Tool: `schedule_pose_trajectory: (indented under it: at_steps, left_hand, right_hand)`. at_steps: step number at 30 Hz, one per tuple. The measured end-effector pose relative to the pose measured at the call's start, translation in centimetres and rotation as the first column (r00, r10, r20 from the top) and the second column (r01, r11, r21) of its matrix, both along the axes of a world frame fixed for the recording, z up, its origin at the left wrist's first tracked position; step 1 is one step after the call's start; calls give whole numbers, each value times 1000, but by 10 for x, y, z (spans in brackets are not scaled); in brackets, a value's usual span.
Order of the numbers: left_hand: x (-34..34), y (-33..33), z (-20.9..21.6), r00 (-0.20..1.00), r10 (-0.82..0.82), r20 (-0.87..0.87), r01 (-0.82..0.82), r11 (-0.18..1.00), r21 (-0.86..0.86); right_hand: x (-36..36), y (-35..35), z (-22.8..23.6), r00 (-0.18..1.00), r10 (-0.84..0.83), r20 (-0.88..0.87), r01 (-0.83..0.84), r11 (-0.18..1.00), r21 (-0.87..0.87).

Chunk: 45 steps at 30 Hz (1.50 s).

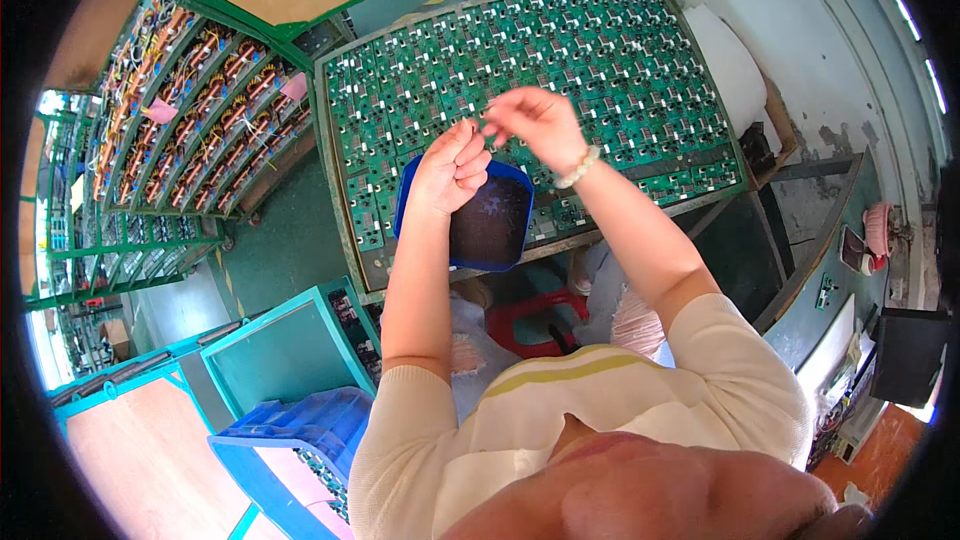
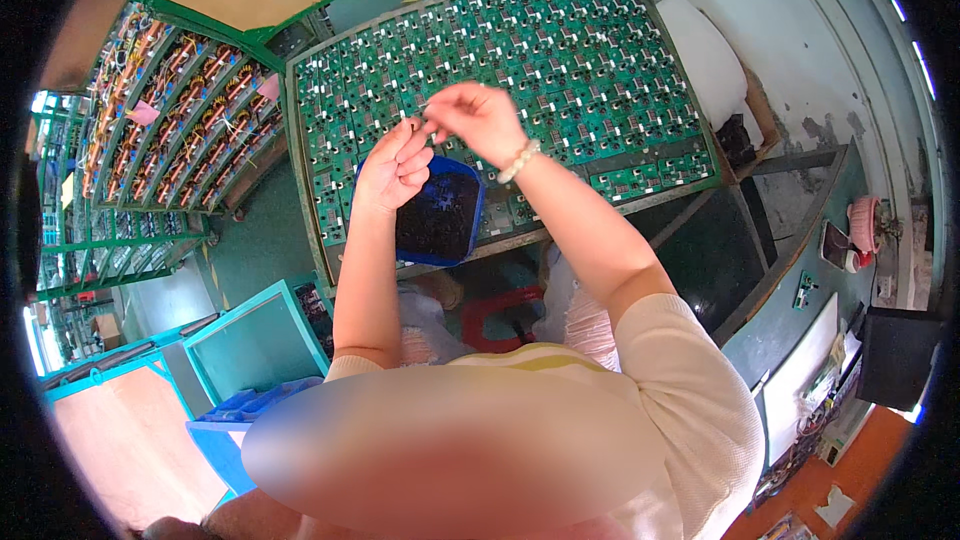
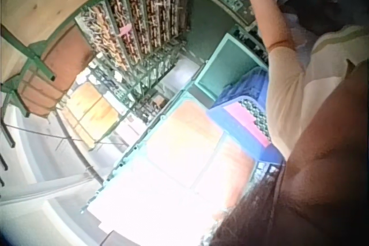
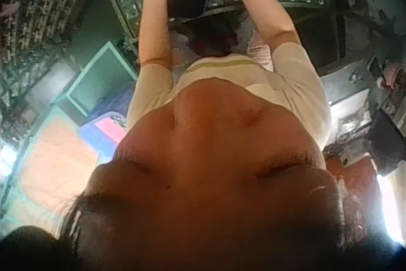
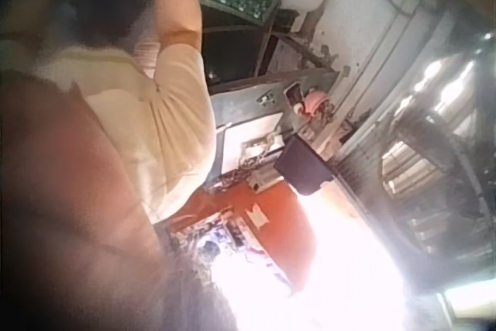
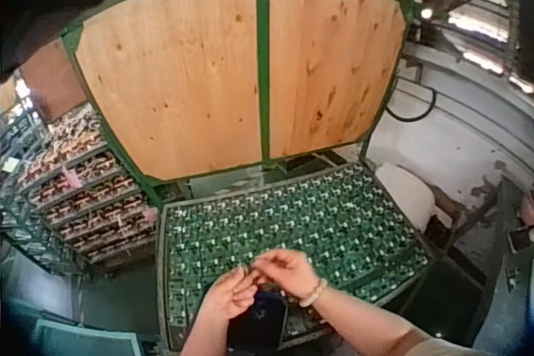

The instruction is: The person attaches small components from a blue container onto circuit boards by hand.

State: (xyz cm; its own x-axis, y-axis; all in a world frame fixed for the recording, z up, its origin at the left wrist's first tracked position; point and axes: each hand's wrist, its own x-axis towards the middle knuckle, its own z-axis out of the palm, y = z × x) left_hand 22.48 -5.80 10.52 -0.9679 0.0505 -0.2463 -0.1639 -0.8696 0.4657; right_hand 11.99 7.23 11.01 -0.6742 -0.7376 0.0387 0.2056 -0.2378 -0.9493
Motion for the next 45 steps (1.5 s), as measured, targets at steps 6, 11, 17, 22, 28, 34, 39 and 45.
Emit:
schedule_pose_trajectory:
  at_steps: [6,11,17,22,28,34,39,45]
  left_hand:
    - [-8,-6,-9,989,146,18,-147,977,153]
    - [-5,-11,-10,933,352,73,-354,935,18]
    - [-7,-8,-13,920,389,54,-388,921,-36]
    - [-5,-10,-10,916,397,53,-392,916,-88]
    - [-3,-12,-11,899,427,96,-416,902,-116]
    - [-6,-13,-13,898,426,113,-413,902,-121]
    - [-6,-16,-14,897,427,115,-409,900,-150]
    - [-6,-17,-19,881,445,159,-426,894,-142]
  right_hand:
    - [-95,1,-52,938,-338,-80,347,917,196]
    - [-137,-13,-72,835,-60,-547,385,773,503]
    - [-178,-38,-98,467,287,-836,521,675,522]
    - [-184,-53,-105,490,402,-774,460,635,621]
    - [-183,-63,-102,480,519,-708,449,548,706]
    - [-192,-66,-101,485,584,-651,468,455,757]
    - [-160,-68,-74,507,363,-782,444,667,598]
    - [-37,-52,7,758,333,-561,-195,936,293]
